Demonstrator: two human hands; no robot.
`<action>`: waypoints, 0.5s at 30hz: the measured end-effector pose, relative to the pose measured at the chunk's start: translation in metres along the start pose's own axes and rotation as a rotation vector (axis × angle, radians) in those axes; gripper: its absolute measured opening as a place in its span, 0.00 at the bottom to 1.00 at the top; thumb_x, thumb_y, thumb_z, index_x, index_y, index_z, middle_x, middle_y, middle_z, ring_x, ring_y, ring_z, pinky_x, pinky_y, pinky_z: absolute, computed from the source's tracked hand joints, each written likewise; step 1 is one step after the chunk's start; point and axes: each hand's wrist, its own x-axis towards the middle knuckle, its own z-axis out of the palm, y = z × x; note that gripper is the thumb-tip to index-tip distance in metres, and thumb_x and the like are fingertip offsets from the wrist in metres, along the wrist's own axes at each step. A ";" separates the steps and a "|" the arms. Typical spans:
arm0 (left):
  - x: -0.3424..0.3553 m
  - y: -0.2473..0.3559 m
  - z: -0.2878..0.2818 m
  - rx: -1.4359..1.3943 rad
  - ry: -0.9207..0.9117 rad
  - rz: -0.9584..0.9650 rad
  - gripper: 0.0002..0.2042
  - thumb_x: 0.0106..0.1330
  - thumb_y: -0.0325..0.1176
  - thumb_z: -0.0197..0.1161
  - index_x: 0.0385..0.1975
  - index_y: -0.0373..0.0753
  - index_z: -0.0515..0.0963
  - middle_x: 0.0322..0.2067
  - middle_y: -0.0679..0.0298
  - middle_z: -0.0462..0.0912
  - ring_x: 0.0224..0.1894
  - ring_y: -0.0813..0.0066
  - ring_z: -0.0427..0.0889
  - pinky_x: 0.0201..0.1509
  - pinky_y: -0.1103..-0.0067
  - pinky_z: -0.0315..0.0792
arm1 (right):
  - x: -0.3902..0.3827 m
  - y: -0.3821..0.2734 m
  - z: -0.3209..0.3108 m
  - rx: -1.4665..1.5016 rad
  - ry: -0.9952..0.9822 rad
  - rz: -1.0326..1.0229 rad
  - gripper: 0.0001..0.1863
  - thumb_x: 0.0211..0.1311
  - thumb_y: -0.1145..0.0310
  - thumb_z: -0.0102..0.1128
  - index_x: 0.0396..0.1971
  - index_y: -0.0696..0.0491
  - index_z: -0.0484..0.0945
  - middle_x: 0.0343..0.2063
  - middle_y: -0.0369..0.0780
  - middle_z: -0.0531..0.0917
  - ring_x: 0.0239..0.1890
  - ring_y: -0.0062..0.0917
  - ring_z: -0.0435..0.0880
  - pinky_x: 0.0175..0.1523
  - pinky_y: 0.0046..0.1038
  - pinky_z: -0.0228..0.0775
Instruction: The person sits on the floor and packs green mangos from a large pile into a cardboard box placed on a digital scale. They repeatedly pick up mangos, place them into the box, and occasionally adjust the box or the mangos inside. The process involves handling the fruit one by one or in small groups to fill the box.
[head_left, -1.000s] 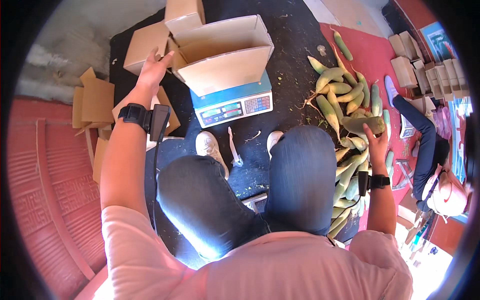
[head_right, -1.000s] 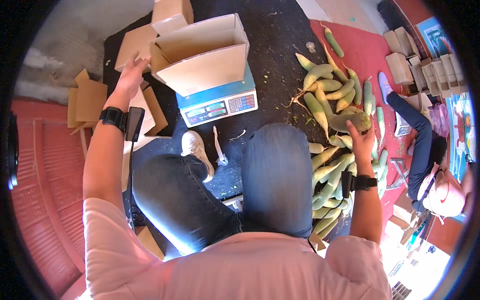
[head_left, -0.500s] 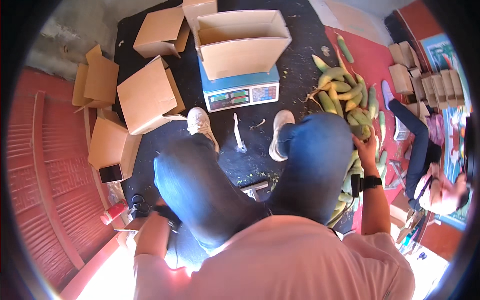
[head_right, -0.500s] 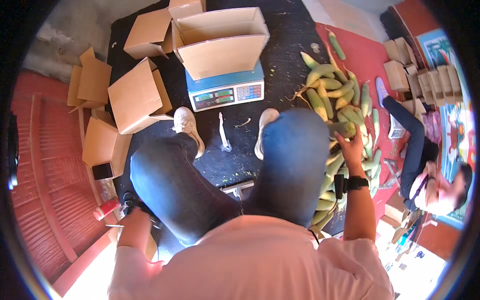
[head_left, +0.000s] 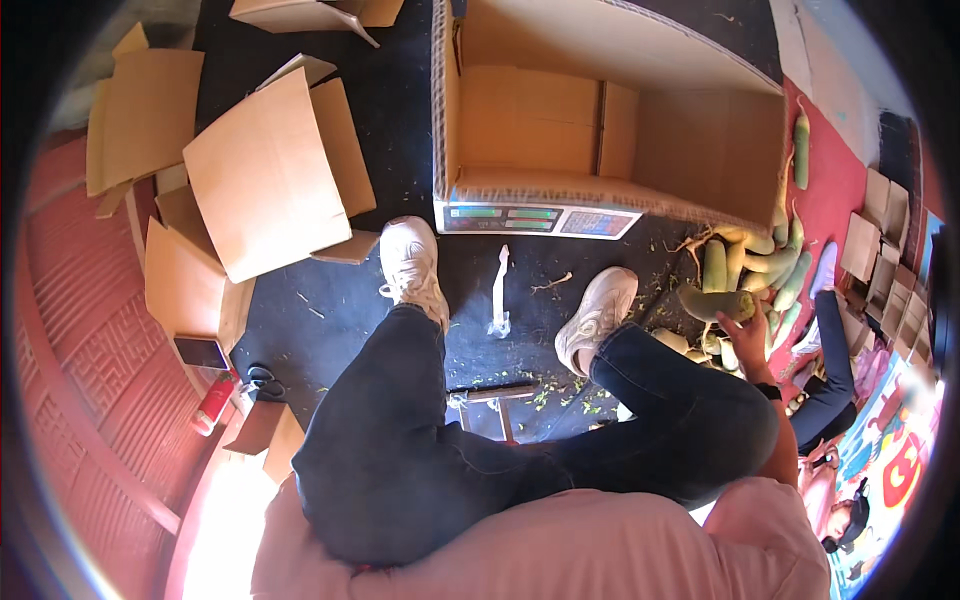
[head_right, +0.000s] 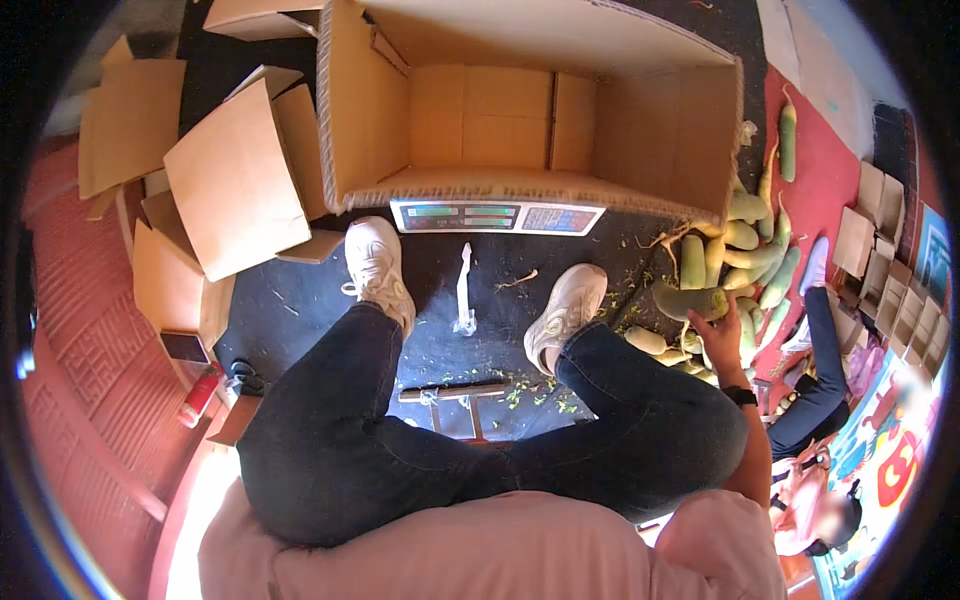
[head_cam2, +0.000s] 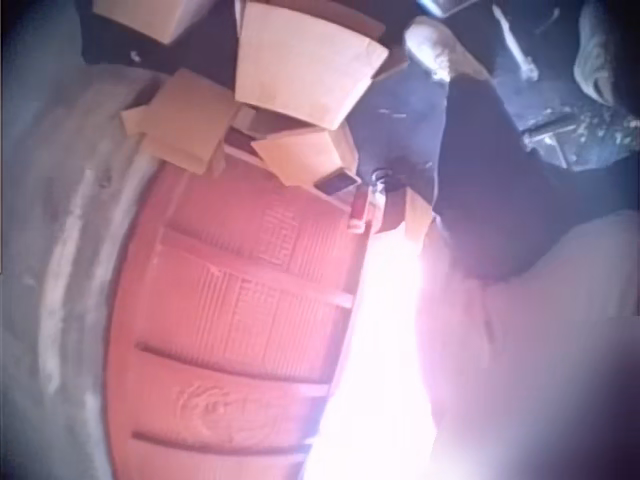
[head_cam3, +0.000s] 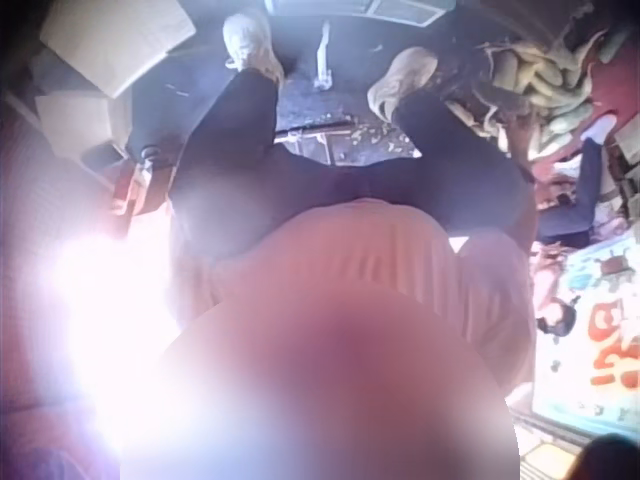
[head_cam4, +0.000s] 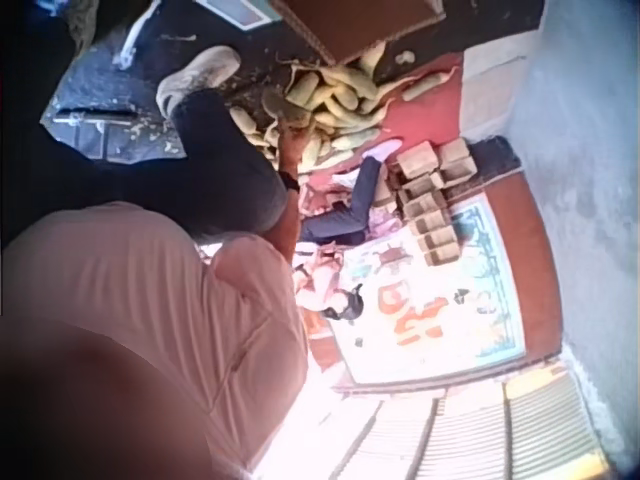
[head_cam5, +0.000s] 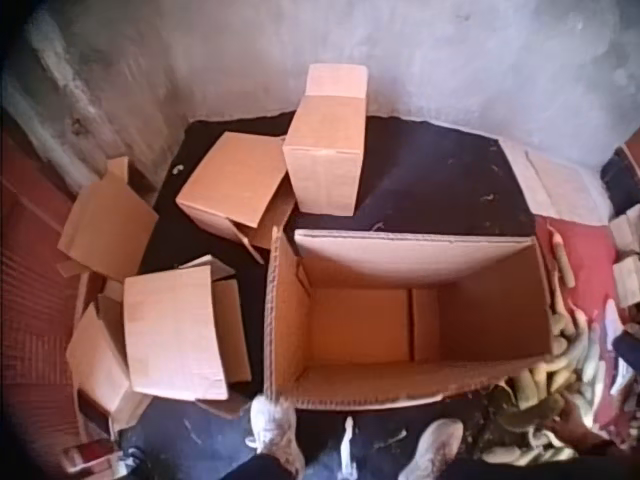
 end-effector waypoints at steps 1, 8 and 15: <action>0.002 0.007 0.001 0.004 0.003 -0.014 0.15 0.66 0.41 0.53 0.47 0.41 0.75 0.37 0.67 0.78 0.40 0.74 0.76 0.42 0.77 0.70 | 0.006 -0.003 -0.001 -0.034 -0.029 0.039 0.33 0.48 0.74 0.71 0.53 0.63 0.64 0.41 0.41 0.80 0.43 0.24 0.79 0.49 0.25 0.71; 0.005 0.057 -0.002 0.040 -0.025 -0.087 0.15 0.66 0.39 0.53 0.48 0.41 0.74 0.38 0.67 0.78 0.40 0.75 0.76 0.43 0.78 0.70 | 0.003 0.005 0.008 0.263 0.077 0.153 0.27 0.49 0.78 0.68 0.49 0.59 0.67 0.41 0.39 0.79 0.43 0.23 0.78 0.51 0.24 0.70; 0.004 0.072 -0.009 0.044 -0.050 -0.079 0.15 0.67 0.37 0.53 0.50 0.41 0.74 0.39 0.67 0.78 0.41 0.77 0.76 0.43 0.79 0.70 | -0.013 0.002 0.004 0.159 0.091 0.250 0.24 0.50 0.77 0.67 0.48 0.56 0.68 0.39 0.39 0.79 0.43 0.24 0.79 0.50 0.26 0.71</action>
